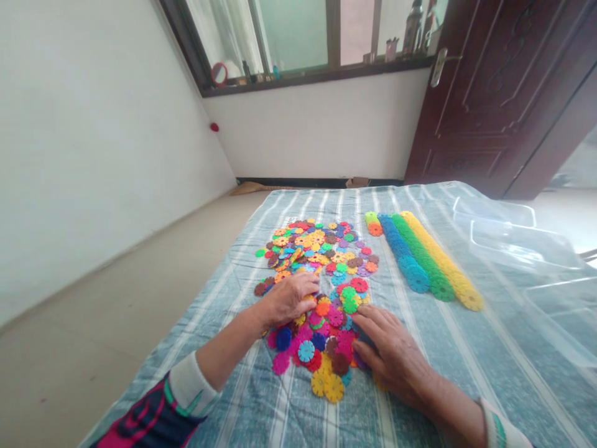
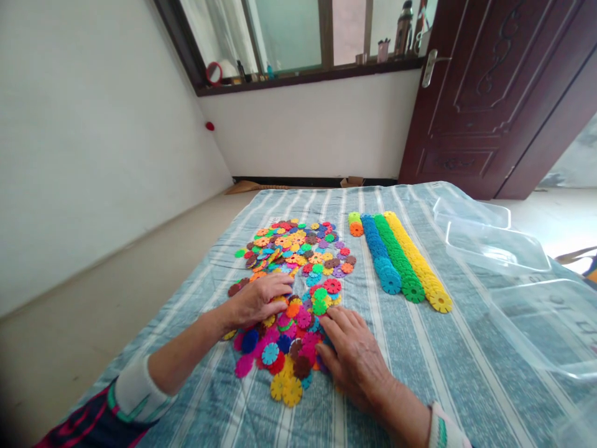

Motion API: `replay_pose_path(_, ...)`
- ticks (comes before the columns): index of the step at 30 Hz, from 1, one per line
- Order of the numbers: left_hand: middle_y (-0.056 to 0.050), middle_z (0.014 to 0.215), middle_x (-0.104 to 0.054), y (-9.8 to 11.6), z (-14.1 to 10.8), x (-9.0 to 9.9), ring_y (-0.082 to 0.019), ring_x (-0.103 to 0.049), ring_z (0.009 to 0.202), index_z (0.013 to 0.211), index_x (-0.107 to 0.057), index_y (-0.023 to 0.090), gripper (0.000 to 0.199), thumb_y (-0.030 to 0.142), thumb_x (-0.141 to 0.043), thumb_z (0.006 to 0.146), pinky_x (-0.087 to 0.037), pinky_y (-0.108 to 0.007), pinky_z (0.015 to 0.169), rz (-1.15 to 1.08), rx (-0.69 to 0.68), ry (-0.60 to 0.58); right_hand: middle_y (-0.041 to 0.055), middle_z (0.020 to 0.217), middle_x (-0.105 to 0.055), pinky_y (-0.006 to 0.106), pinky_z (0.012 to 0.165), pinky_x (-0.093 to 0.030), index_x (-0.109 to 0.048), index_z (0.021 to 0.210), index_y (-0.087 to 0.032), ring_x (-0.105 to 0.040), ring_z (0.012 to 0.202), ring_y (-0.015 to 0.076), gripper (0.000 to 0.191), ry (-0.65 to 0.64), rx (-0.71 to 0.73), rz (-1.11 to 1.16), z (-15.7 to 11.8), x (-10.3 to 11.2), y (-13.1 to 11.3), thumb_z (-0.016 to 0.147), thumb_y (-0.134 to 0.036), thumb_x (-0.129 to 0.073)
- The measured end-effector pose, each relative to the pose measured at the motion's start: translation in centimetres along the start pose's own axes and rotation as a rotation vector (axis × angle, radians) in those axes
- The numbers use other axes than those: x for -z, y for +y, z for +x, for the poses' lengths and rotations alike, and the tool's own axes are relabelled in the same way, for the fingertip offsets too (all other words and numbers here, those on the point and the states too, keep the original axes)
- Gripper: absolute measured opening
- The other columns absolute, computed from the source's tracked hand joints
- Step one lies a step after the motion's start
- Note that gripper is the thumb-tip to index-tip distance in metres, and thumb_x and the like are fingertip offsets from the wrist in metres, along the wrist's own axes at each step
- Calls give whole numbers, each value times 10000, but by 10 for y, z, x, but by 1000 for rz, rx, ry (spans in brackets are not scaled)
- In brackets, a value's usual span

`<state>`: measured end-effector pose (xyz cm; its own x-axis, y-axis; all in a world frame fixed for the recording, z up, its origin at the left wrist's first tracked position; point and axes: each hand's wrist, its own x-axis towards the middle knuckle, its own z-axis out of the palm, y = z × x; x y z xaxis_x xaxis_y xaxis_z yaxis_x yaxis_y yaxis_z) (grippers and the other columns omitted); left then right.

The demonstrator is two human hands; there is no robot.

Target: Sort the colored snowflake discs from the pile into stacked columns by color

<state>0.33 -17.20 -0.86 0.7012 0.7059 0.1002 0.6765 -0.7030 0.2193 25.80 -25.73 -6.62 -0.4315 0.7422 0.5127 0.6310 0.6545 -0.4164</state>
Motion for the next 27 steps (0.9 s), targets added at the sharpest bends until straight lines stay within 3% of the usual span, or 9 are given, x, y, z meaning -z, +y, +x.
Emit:
replay_pose_path(5,-102,1151,-683,-10,18,-9,-233,-594,1152,927,-684,178,140,143,-586,833,-455,-390,1055,86,11,62,129,1199,-649,469,951,-512,-610,1157,-176,-590,1128,270,275,-17,-3,-7,2,1,-1,890,-215,-555)
replay_pose_path(11,-99,1183,-681,2,20,-8,-229,-579,1186,1002,-684,186,204,145,-554,850,-456,-415,1061,47,-40,111,119,1192,-648,465,949,-509,-623,1105,-189,-591,1114,269,241,-32,-18,-6,4,3,-3,869,-206,-579)
replay_pose_path(15,-95,1225,-665,18,13,-1,-247,-554,1228,1033,-689,194,210,267,-615,850,-434,-421,1077,-55,-117,52,117,1192,-647,463,955,-498,-614,1124,-184,-586,1117,272,265,-48,-21,1,5,3,-2,861,-197,-586)
replay_pose_path(19,-82,1300,-626,28,8,-1,-265,-508,1283,1052,-685,212,237,316,-643,843,-393,-428,1106,-43,-107,-43,118,1188,-646,458,959,-493,-614,1131,-182,-585,1119,271,270,-51,-15,5,5,3,-1,864,-202,-580)
replay_pose_path(27,-82,1211,-650,7,17,-17,-251,-534,1228,1000,-666,198,156,213,-584,868,-402,-423,1087,116,-54,36,130,1190,-650,460,945,-511,-620,1113,-179,-596,1106,272,249,-43,-7,-19,6,4,-3,871,-198,-565)
